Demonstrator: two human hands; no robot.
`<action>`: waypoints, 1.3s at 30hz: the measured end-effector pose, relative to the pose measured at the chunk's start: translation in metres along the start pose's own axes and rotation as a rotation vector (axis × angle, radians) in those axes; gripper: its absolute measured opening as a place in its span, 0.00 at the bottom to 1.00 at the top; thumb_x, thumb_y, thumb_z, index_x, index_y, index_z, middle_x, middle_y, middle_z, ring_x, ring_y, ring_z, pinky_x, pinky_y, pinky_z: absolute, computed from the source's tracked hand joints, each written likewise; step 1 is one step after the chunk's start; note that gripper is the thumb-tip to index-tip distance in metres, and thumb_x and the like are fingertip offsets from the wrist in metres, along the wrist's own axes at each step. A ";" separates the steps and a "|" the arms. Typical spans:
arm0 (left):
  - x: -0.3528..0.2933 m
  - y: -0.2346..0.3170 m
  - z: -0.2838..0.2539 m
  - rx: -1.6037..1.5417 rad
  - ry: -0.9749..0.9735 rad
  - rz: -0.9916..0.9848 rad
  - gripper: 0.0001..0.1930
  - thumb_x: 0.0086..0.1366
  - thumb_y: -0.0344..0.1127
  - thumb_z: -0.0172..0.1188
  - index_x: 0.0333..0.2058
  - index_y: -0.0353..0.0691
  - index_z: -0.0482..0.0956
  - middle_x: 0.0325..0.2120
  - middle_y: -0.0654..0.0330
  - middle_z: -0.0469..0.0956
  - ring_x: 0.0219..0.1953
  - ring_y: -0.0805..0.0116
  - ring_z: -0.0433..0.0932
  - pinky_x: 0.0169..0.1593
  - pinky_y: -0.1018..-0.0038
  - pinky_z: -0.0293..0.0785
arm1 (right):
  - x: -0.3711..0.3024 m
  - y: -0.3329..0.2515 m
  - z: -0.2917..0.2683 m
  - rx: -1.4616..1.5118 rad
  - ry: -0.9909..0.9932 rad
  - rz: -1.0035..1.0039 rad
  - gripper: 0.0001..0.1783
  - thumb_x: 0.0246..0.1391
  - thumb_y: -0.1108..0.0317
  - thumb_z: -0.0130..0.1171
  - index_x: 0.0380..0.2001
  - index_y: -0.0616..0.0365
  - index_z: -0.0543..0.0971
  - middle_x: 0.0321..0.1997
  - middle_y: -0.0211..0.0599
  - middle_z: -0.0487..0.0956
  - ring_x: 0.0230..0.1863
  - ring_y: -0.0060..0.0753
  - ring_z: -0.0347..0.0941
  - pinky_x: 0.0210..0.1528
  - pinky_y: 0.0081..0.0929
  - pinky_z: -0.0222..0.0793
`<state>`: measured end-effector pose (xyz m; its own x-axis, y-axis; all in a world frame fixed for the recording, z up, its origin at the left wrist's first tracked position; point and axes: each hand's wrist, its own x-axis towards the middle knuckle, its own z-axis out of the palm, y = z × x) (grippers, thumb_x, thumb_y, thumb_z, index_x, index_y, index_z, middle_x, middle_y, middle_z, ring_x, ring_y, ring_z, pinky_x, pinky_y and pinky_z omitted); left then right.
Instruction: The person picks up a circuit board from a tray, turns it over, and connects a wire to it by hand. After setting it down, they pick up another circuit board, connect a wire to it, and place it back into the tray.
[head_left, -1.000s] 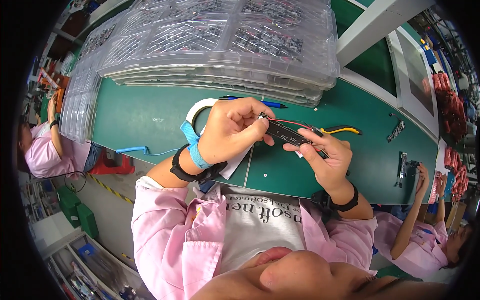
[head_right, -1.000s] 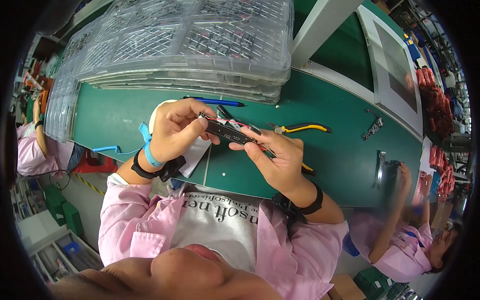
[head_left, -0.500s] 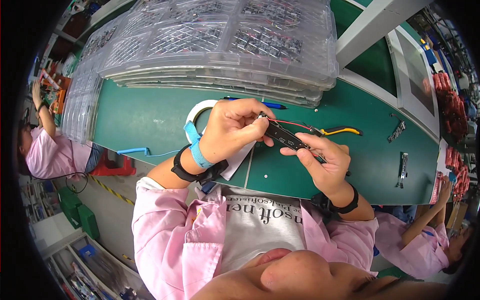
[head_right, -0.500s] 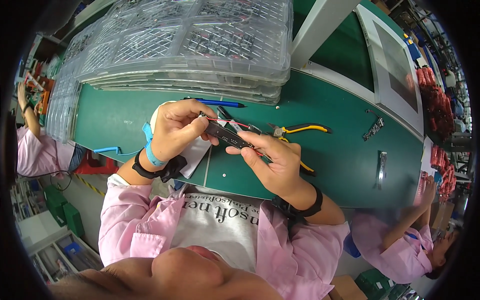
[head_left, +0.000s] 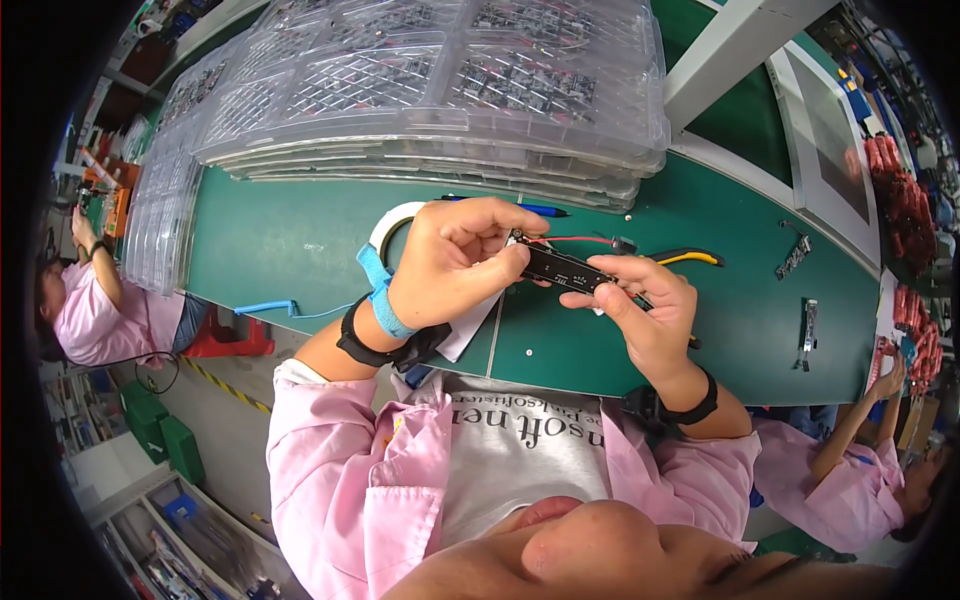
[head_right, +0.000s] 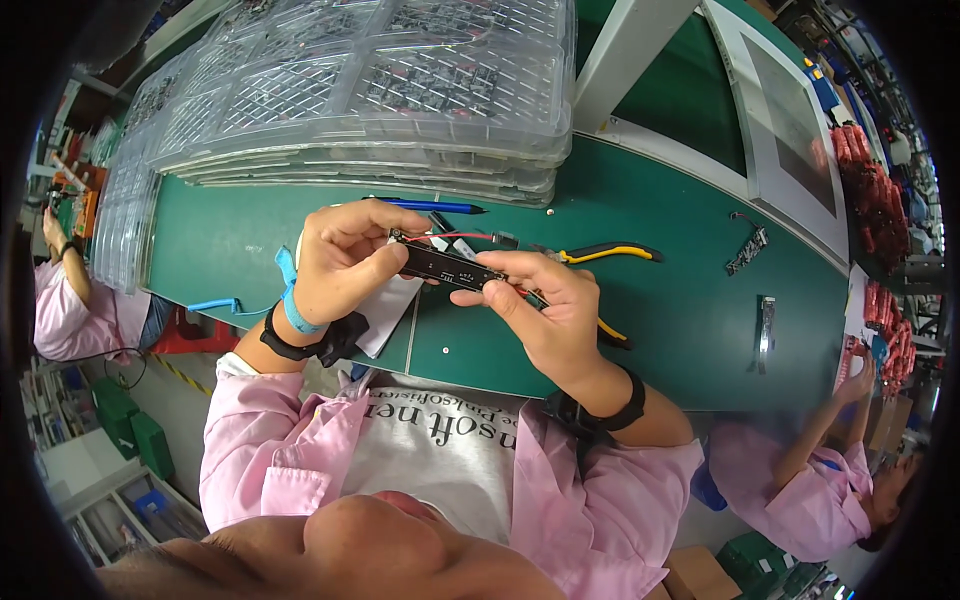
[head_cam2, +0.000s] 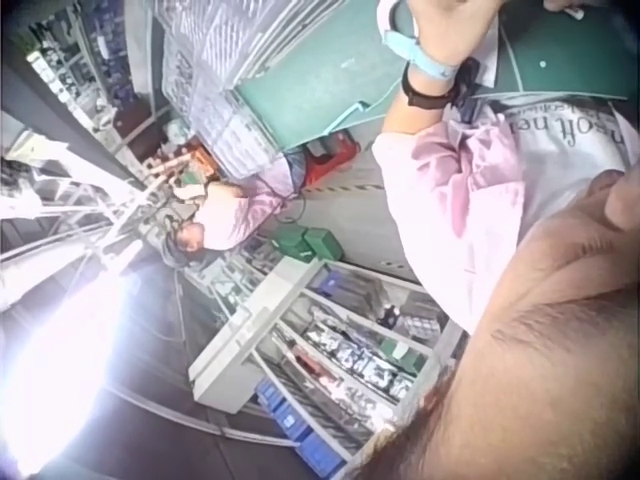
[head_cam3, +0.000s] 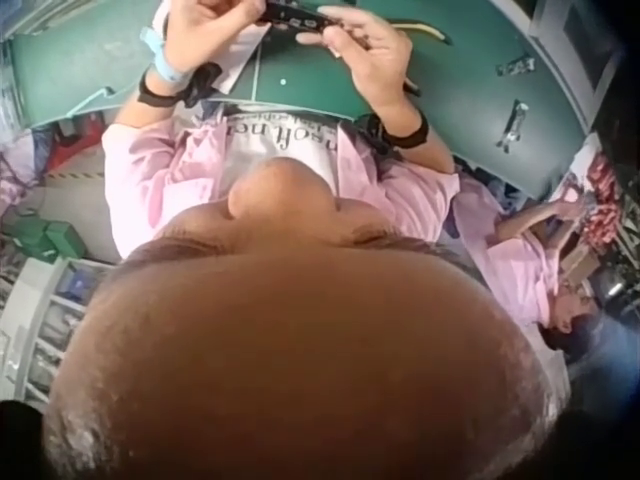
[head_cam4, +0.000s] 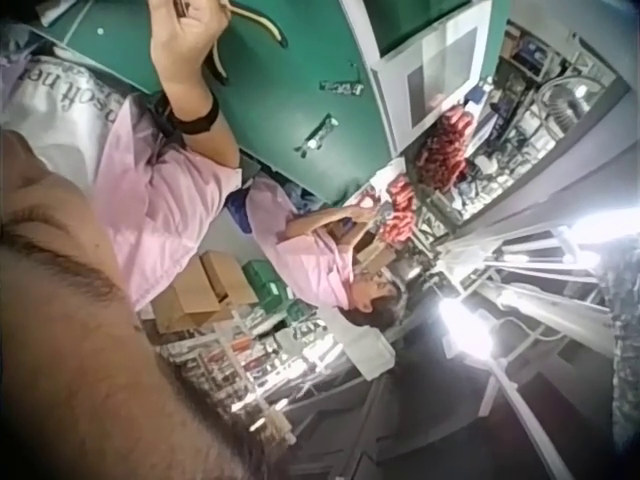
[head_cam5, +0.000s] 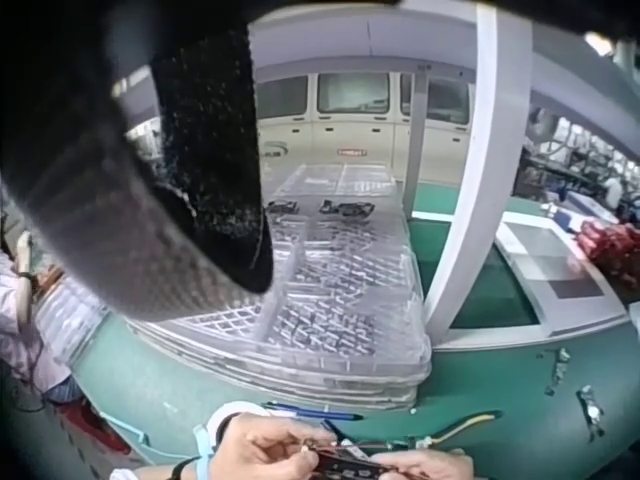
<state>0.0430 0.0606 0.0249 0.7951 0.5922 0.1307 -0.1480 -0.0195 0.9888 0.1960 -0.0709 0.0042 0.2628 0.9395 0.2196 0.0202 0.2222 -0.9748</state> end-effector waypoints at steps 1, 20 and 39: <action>-0.001 -0.001 -0.001 0.019 -0.006 -0.002 0.07 0.55 0.24 0.47 0.30 0.26 0.71 0.24 0.56 0.75 0.26 0.73 0.76 0.29 0.83 0.72 | 0.000 0.000 0.001 -0.003 -0.003 -0.012 0.12 0.47 0.78 0.49 0.38 0.69 0.70 0.24 0.41 0.76 0.29 0.38 0.76 0.24 0.15 0.68; 0.002 -0.004 -0.005 -0.013 -0.029 -0.136 0.08 0.54 0.23 0.47 0.33 0.28 0.70 0.28 0.56 0.74 0.29 0.74 0.73 0.35 0.80 0.70 | -0.003 0.004 0.005 -0.106 0.018 -0.107 0.12 0.48 0.79 0.48 0.38 0.69 0.70 0.24 0.40 0.75 0.30 0.38 0.75 0.26 0.18 0.69; 0.002 -0.008 0.004 -0.404 -0.327 -0.149 0.20 0.49 0.15 0.53 0.43 0.29 0.64 0.37 0.53 0.72 0.42 0.71 0.71 0.44 0.78 0.69 | 0.006 -0.019 -0.002 -1.008 0.173 -0.767 0.13 0.34 0.78 0.57 0.30 0.64 0.75 0.29 0.34 0.72 0.29 0.33 0.67 0.31 0.27 0.60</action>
<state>0.0478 0.0586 0.0177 0.9569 0.2816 0.0706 -0.1826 0.3950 0.9003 0.1994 -0.0701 0.0237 -0.0210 0.5961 0.8026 0.9211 0.3237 -0.2163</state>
